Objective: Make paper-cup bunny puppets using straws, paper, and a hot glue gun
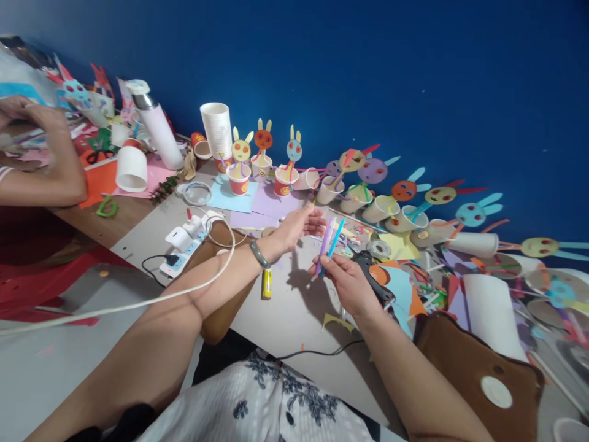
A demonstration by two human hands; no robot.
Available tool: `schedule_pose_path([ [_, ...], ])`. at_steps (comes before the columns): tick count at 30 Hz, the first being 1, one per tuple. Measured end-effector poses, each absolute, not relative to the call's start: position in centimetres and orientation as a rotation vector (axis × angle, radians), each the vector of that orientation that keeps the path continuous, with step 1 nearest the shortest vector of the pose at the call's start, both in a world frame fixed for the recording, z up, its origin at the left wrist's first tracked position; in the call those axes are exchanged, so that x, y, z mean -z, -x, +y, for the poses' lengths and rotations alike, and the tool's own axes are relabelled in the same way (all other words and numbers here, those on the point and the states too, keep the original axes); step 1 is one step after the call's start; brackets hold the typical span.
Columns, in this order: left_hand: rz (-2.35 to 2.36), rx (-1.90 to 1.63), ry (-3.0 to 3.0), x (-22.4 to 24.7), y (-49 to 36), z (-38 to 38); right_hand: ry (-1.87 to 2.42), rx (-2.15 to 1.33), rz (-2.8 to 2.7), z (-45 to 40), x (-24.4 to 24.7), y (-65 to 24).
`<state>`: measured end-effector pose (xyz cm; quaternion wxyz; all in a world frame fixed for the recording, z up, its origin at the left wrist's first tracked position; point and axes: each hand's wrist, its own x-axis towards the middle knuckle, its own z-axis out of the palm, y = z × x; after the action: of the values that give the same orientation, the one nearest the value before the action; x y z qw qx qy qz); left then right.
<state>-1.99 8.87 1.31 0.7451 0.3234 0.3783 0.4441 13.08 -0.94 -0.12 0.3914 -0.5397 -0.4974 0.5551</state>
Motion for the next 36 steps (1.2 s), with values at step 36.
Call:
schedule_pose_path([
  [36, 0.736, -0.703, -0.964, -1.4, 2.1, 7.5, 1.426, -1.442, -1.23, 0.1, 2.2, -13.5],
])
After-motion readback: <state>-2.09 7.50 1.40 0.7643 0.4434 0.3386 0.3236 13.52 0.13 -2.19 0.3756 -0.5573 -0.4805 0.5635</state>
